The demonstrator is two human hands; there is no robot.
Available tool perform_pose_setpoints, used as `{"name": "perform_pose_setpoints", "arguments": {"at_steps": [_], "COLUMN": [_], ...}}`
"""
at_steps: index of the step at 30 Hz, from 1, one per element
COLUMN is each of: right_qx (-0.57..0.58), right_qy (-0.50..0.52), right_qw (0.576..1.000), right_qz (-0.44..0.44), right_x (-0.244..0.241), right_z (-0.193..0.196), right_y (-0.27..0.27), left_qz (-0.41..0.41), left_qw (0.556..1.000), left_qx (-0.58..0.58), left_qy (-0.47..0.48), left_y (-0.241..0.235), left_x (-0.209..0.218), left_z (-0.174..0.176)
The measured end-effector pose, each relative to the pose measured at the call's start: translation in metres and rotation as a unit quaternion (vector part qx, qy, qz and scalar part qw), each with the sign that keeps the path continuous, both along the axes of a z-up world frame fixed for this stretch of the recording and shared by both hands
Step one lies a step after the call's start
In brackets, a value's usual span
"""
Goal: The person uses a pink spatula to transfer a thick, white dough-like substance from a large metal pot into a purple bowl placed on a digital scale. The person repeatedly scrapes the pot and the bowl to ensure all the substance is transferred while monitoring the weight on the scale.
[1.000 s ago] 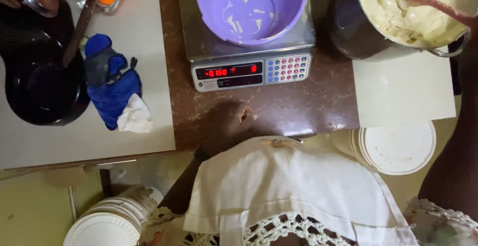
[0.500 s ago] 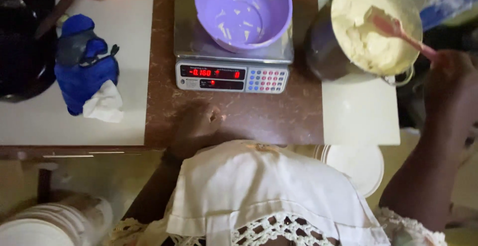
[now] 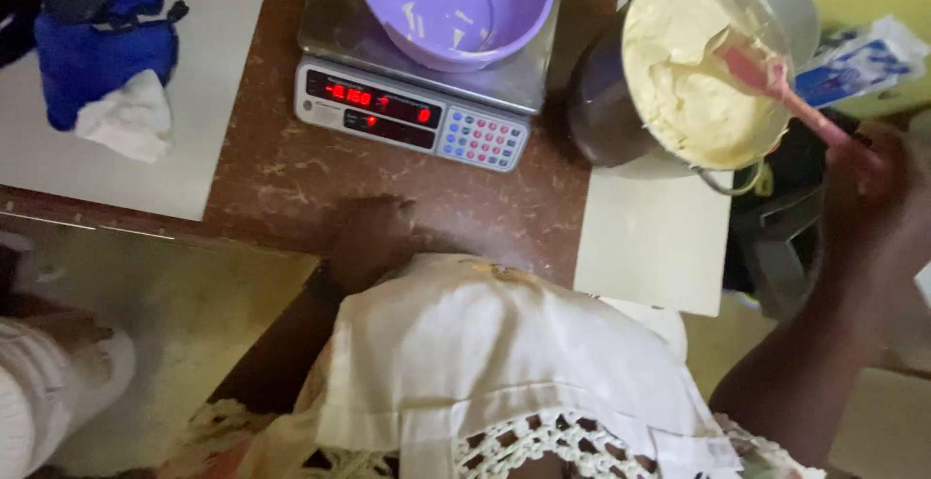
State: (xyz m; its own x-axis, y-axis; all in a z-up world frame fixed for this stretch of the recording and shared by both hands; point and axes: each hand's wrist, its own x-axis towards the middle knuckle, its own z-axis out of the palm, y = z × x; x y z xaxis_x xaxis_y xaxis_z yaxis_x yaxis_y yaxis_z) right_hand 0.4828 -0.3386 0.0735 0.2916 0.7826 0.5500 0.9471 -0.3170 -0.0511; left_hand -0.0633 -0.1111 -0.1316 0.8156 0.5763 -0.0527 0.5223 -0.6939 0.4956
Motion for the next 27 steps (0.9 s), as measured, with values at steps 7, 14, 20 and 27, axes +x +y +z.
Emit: {"name": "perform_pose_setpoints", "arguments": {"at_steps": [7, 14, 20, 27], "right_qx": [-0.001, 0.014, 0.020, -0.024], "right_qy": [-0.166, -0.098, -0.113, -0.187], "right_qw": [0.986, 0.995, 0.990, 0.963], "right_qz": [-0.025, -0.012, -0.085, -0.192], "right_x": [0.006, 0.027, -0.043, -0.061], "right_z": [0.002, -0.034, -0.021, -0.027], "right_y": [0.000, -0.016, -0.021, 0.003], "left_qz": [0.039, -0.013, -0.073, -0.074], "left_qw": [0.999, 0.999, 0.990, 0.992], "left_qx": [0.010, -0.009, -0.096, -0.054], "left_qy": [0.006, 0.036, -0.069, 0.093], "left_y": [-0.004, 0.008, 0.029, 0.048], "left_x": [0.011, 0.012, -0.016, -0.026], "left_z": [-0.006, 0.020, 0.050, 0.039]}}
